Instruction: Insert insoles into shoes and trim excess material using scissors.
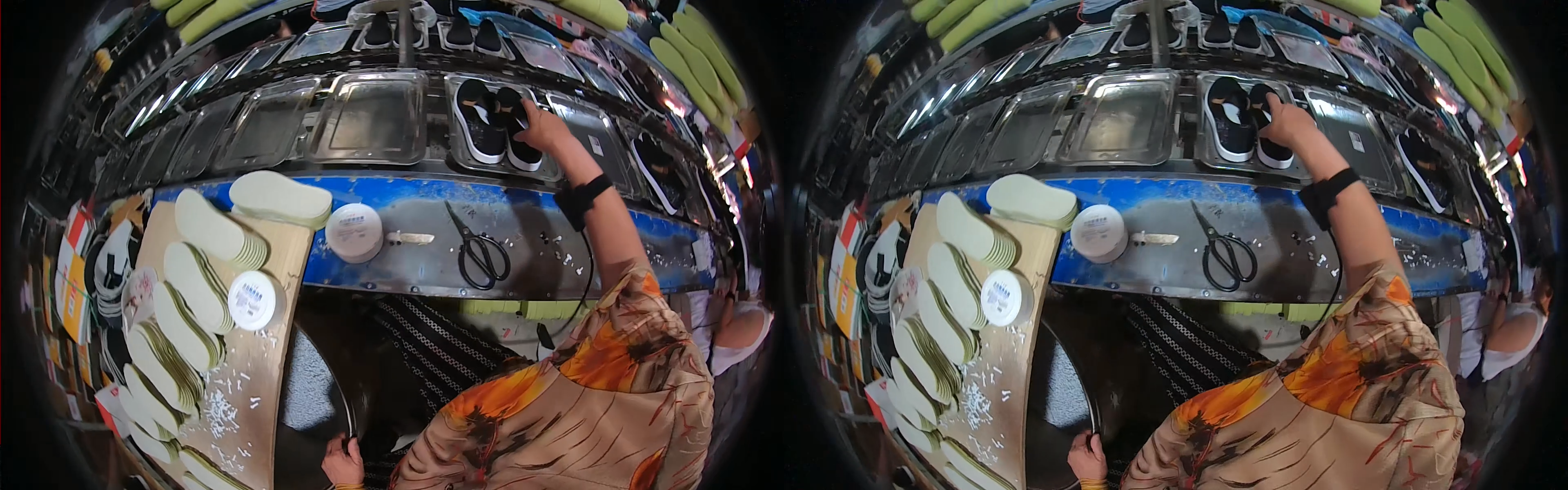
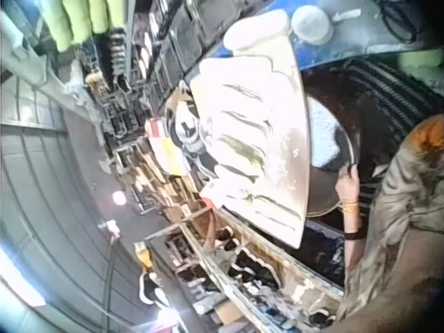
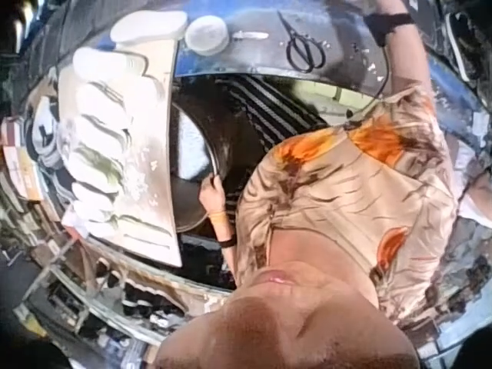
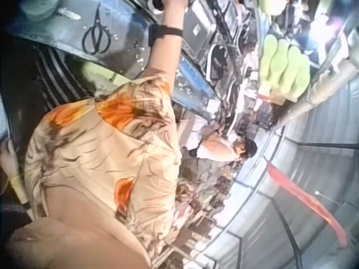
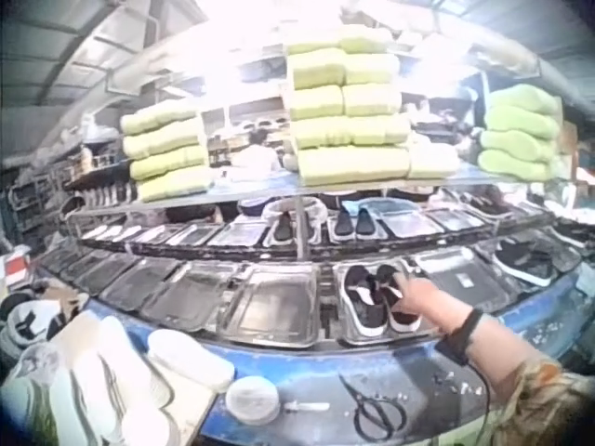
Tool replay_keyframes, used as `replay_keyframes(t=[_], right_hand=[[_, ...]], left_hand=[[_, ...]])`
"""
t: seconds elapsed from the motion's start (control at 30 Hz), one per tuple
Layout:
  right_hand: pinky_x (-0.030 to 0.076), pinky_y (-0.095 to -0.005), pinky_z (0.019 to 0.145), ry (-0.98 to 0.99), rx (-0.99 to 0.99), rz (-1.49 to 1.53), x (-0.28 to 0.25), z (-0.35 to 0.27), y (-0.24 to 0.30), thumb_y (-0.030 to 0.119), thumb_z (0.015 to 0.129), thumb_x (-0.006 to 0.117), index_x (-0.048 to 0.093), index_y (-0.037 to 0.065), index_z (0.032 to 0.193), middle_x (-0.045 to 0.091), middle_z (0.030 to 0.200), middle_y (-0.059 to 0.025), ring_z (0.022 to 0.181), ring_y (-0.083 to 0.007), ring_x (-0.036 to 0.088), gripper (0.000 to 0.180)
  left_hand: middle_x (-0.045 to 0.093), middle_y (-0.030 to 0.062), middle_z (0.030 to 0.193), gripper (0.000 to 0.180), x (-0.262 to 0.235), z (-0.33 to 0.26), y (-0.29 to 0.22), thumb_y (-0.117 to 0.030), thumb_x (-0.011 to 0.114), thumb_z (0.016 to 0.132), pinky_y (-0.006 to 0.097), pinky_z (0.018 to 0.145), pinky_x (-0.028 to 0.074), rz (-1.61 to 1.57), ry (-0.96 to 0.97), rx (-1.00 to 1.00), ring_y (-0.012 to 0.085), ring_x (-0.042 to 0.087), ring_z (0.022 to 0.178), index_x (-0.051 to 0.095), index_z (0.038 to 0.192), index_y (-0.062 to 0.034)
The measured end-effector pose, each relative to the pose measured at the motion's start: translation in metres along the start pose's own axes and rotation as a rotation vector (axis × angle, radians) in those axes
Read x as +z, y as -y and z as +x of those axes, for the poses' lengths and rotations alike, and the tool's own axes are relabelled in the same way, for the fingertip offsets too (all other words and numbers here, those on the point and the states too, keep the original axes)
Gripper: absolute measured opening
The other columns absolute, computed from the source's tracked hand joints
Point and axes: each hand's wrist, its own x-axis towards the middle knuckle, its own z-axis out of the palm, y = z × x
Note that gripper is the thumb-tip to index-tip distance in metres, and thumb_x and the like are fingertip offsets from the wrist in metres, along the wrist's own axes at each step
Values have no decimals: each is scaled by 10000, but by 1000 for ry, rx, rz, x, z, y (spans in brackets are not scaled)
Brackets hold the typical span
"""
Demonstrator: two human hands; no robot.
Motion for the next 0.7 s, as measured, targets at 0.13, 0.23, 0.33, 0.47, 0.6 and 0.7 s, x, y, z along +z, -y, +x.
replay_keyframes(t=[0.13,0.23,0.33,0.47,0.6,0.7], right_hand=[[491,-369,694,305,-108,446,40,18,-5,309,671,711,493,75,1192,632,923,-188,719,-306,639,612],[487,-376,643,218,-111,346,45,25,13,299,692,689,622,39,950,648,771,-152,620,-291,630,372],[431,-299,430,-17,78,923,17,18,9,356,766,623,598,3,730,577,563,-78,455,-174,584,355],[232,-230,312,-87,9,1702,-18,-11,-7,336,840,569,596,75,829,470,489,5,307,-77,360,262],[305,-226,477,-155,-85,1891,-7,-37,37,205,906,476,557,43,1094,542,750,-11,531,-84,416,261],[474,-324,841,242,-309,2210,13,-76,101,219,875,513,532,32,1148,596,1075,-78,943,-190,580,332]], left_hand=[[606,208,777,277,3,-1,1,-254,522,821,422,651,459,39,-32,-14,390,584,734,609,868,5],[606,210,783,305,7,-2,8,-282,514,827,422,654,460,51,-17,-50,390,585,730,606,863,7],[601,209,768,274,9,-4,13,-248,520,835,405,649,462,63,-90,-4,381,585,711,600,852,13],[591,189,791,164,-3,0,8,-109,517,831,376,668,465,-258,-208,-69,354,587,728,580,864,39],[597,205,791,153,-30,9,-6,-82,523,829,378,682,463,-259,-365,25,352,592,747,601,879,40],[608,192,792,131,-49,5,-15,-79,548,818,361,664,470,-240,-416,57,334,598,730,615,877,17]])
